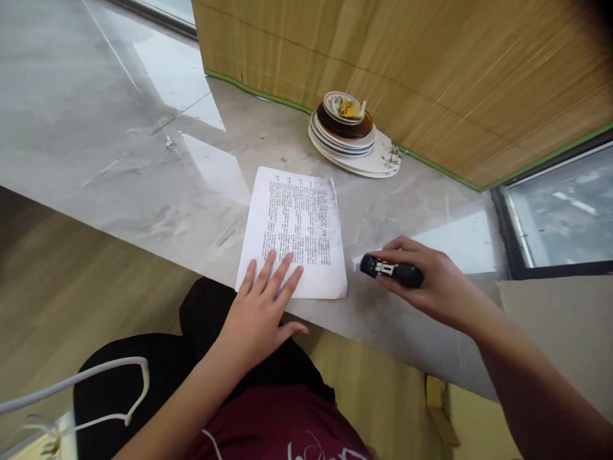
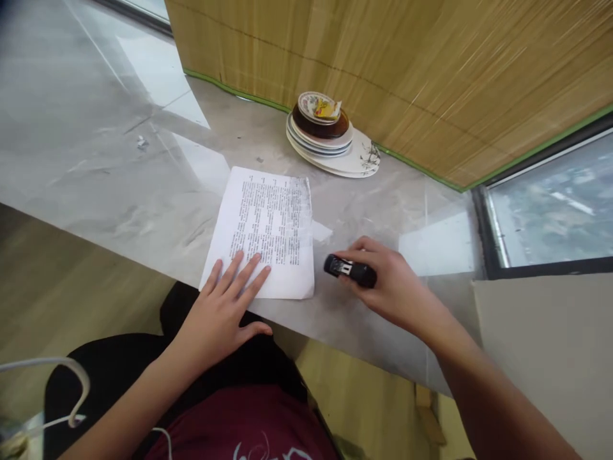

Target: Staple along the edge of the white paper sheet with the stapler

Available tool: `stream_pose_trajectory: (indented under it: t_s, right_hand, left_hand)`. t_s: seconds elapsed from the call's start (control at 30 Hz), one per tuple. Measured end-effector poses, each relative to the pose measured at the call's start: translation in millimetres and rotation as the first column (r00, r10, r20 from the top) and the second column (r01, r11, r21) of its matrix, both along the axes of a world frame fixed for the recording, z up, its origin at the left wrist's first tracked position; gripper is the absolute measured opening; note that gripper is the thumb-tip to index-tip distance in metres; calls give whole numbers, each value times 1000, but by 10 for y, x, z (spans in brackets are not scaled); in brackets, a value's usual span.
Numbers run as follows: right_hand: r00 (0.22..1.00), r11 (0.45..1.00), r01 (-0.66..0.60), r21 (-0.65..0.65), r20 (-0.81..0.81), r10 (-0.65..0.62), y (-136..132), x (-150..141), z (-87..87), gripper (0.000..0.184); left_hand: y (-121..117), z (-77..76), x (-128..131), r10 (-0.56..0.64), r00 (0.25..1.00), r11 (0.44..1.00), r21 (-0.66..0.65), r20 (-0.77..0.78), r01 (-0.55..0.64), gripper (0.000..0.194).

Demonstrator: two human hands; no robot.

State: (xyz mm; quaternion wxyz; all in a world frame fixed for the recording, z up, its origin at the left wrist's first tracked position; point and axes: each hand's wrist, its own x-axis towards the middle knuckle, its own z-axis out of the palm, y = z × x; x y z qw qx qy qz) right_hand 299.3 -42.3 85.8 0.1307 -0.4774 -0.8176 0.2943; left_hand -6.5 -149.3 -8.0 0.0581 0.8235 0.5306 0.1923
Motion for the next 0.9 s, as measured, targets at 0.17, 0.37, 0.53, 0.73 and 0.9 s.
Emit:
stream_pose_trajectory:
  t_s: [0.17, 0.37, 0.53, 0.73, 0.9]
  right_hand:
    - [959, 997, -74, 4, 273, 70, 60, 110, -160, 19]
    - [979, 987, -134, -92, 139, 146, 179, -242, -219, 24]
    - [993, 988, -115, -101, -6, 115, 257, -248, -149, 15]
    - [980, 966, -195, -170, -68, 186, 300, -135, -137, 22]
    - [971, 974, -218, -65, -111, 210, 337, -207, -175, 14]
  left_hand:
    - [-28, -112, 60, 24, 992, 999, 39, -120, -19, 73]
    - [-47, -66, 41, -1, 995, 998, 63, -95, 7, 63]
    - [-20, -14, 154, -8, 999, 999, 50, -53, 10, 60]
    - [176, 48, 381, -167, 985, 984, -73, -40, 163, 69]
    - [228, 46, 415, -187, 981, 978, -109, -57, 180, 66]
